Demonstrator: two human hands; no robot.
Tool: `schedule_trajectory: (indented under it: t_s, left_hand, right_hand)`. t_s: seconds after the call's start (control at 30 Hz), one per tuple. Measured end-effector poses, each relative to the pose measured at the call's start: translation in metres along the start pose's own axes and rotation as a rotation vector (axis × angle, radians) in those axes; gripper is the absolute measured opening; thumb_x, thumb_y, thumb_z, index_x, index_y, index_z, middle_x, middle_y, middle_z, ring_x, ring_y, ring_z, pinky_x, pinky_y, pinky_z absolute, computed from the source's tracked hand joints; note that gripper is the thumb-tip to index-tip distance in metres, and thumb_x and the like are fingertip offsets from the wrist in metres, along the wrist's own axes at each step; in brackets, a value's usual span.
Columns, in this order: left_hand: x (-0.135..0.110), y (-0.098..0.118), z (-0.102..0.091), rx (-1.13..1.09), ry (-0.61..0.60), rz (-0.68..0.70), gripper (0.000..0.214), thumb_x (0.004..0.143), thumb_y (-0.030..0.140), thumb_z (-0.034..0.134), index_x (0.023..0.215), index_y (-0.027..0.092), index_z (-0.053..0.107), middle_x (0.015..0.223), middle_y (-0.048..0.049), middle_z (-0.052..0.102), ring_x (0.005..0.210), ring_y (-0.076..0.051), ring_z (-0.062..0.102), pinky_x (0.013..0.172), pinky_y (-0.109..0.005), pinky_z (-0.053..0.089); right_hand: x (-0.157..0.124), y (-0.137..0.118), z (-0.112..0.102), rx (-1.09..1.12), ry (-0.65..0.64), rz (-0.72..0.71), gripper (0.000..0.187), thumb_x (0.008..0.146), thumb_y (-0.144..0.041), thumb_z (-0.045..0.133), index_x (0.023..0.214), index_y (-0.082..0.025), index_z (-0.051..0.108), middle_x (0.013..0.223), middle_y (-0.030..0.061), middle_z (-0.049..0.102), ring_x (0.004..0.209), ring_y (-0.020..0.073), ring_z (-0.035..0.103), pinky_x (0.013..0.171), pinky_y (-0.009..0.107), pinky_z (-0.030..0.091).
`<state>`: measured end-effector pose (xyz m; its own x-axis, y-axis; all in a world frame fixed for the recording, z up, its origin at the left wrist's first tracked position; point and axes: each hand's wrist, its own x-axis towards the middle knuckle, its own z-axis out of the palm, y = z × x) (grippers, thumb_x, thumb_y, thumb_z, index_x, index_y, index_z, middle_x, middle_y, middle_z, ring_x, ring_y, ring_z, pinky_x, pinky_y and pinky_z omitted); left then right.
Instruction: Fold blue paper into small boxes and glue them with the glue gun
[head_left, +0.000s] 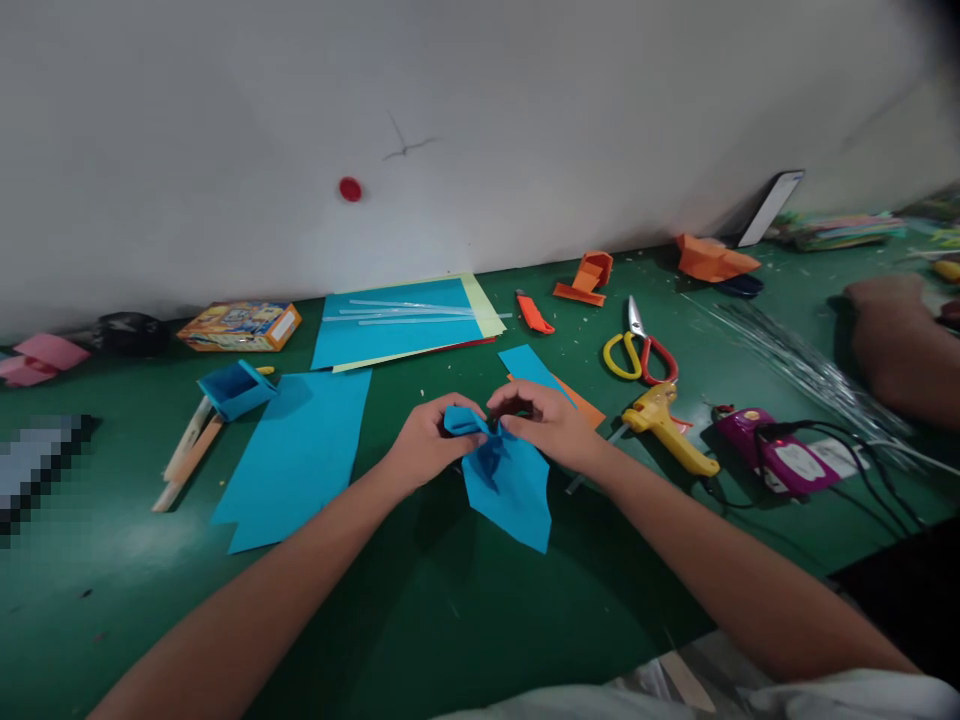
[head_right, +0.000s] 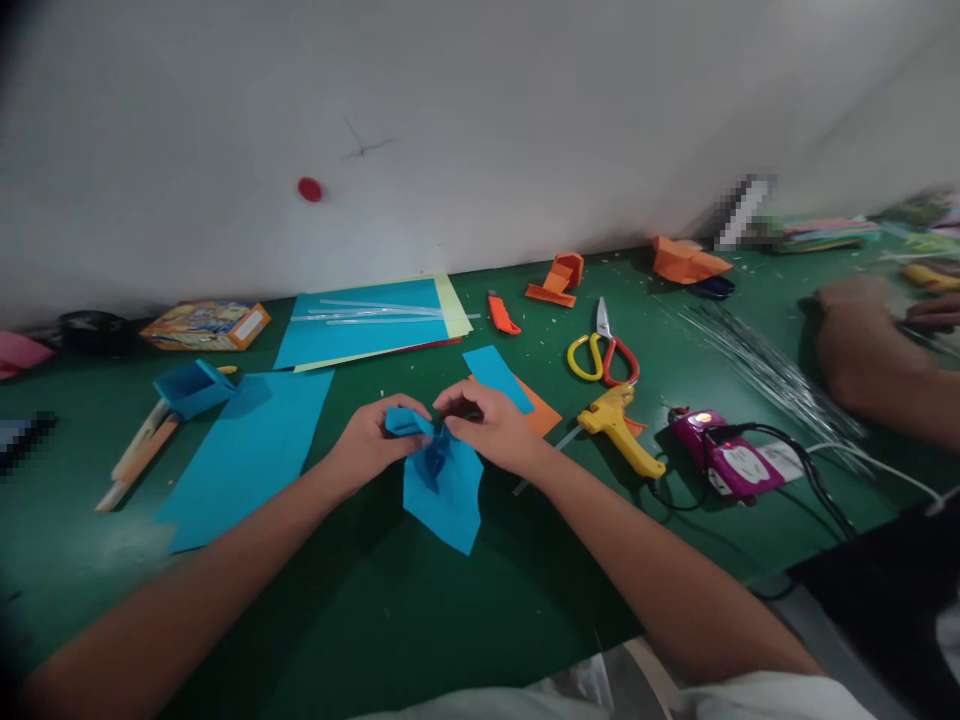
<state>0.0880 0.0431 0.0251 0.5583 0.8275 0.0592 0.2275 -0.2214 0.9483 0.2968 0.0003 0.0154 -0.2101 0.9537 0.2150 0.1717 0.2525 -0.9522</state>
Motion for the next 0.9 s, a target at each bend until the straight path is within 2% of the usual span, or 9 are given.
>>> schedule_trajectory:
  t_s: [0.13, 0.23, 0.33, 0.43, 0.57, 0.67, 0.77, 0.83, 0.9]
  left_hand:
    - [0.000, -0.002, 0.001, 0.066, 0.023, 0.039, 0.021, 0.071, 0.014, 0.065, 0.089, 0.021, 0.072, 0.081, 0.0017, 0.070, 0.073, -0.015, 0.064, 0.065, -0.026, 0.051]
    - [-0.001, -0.004, 0.002, 0.113, 0.064, 0.059, 0.018, 0.075, 0.016, 0.063, 0.089, 0.021, 0.073, 0.087, 0.0004, 0.073, 0.081, -0.017, 0.067, 0.071, -0.028, 0.053]
    - [-0.002, -0.005, 0.001, 0.169, 0.072, 0.055, 0.011, 0.079, 0.019, 0.062, 0.086, 0.021, 0.071, 0.083, 0.0000, 0.072, 0.078, -0.017, 0.066, 0.069, -0.029, 0.052]
    - [-0.003, -0.005, 0.001, 0.239, 0.079, 0.074, 0.008, 0.081, 0.020, 0.061, 0.084, 0.020, 0.068, 0.079, 0.0004, 0.068, 0.072, -0.016, 0.063, 0.064, -0.028, 0.050]
    - [-0.004, -0.006, 0.003, 0.245, 0.109, 0.092, 0.026, 0.079, 0.015, 0.064, 0.104, 0.022, 0.062, 0.094, -0.0008, 0.068, 0.084, -0.018, 0.066, 0.073, -0.031, 0.053]
    - [-0.004, -0.011, 0.006, 0.163, 0.125, 0.087, 0.038, 0.080, 0.019, 0.068, 0.114, 0.024, 0.053, 0.100, -0.0014, 0.066, 0.092, -0.019, 0.068, 0.079, -0.033, 0.056]
    - [-0.005, -0.016, 0.008, 0.067, 0.197, 0.115, 0.048, 0.080, 0.024, 0.073, 0.115, 0.027, 0.041, 0.108, -0.0014, 0.060, 0.086, -0.016, 0.069, 0.074, -0.032, 0.059]
    - [-0.005, -0.018, 0.008, 0.054, 0.252, 0.172, 0.051, 0.078, 0.023, 0.075, 0.114, 0.028, 0.039, 0.115, -0.0021, 0.055, 0.082, -0.013, 0.068, 0.070, -0.030, 0.059]
    - [-0.005, -0.018, 0.007, 0.144, 0.272, 0.247, 0.038, 0.081, 0.023, 0.073, 0.107, 0.026, 0.046, 0.116, -0.0028, 0.053, 0.084, -0.014, 0.066, 0.070, -0.030, 0.059]
  right_hand:
    - [-0.002, -0.002, 0.000, -0.064, -0.084, 0.020, 0.022, 0.085, -0.020, 0.061, 0.107, -0.023, 0.064, 0.103, 0.0052, 0.067, 0.095, 0.0206, 0.065, 0.080, 0.035, 0.054]
    - [-0.003, -0.004, 0.001, -0.117, -0.081, 0.014, 0.030, 0.083, -0.013, 0.058, 0.110, -0.023, 0.063, 0.104, 0.0047, 0.067, 0.095, 0.0199, 0.066, 0.080, 0.034, 0.055]
    - [-0.004, -0.005, 0.000, -0.147, -0.101, -0.003, 0.038, 0.080, -0.006, 0.053, 0.113, -0.024, 0.062, 0.105, 0.0045, 0.067, 0.095, 0.0192, 0.066, 0.081, 0.034, 0.055]
    - [-0.006, -0.005, 0.002, -0.197, -0.152, -0.021, 0.051, 0.082, -0.010, 0.057, 0.131, -0.026, 0.053, 0.114, 0.0066, 0.065, 0.098, 0.0212, 0.065, 0.083, 0.036, 0.055]
    - [-0.008, -0.002, 0.006, -0.282, -0.157, 0.003, 0.071, 0.083, -0.022, 0.068, 0.148, -0.030, 0.038, 0.116, 0.0077, 0.064, 0.098, 0.0238, 0.065, 0.083, 0.040, 0.056]
    - [-0.006, 0.002, 0.009, -0.255, -0.070, 0.011, 0.053, 0.086, -0.027, 0.067, 0.136, -0.029, 0.052, 0.111, 0.0066, 0.068, 0.095, 0.0234, 0.067, 0.081, 0.039, 0.056]
    - [-0.003, 0.005, 0.009, -0.195, 0.000, 0.003, 0.028, 0.088, -0.029, 0.065, 0.116, -0.025, 0.065, 0.108, 0.0059, 0.071, 0.095, 0.0226, 0.068, 0.080, 0.037, 0.055]
    - [-0.001, 0.006, 0.008, -0.178, 0.029, 0.014, 0.024, 0.089, -0.032, 0.064, 0.111, -0.024, 0.068, 0.104, 0.0055, 0.072, 0.091, 0.0214, 0.067, 0.076, 0.034, 0.054]
    - [0.001, 0.006, 0.007, -0.172, 0.060, 0.033, 0.024, 0.090, -0.035, 0.063, 0.110, -0.023, 0.069, 0.100, 0.0048, 0.072, 0.084, 0.0197, 0.066, 0.071, 0.032, 0.052]
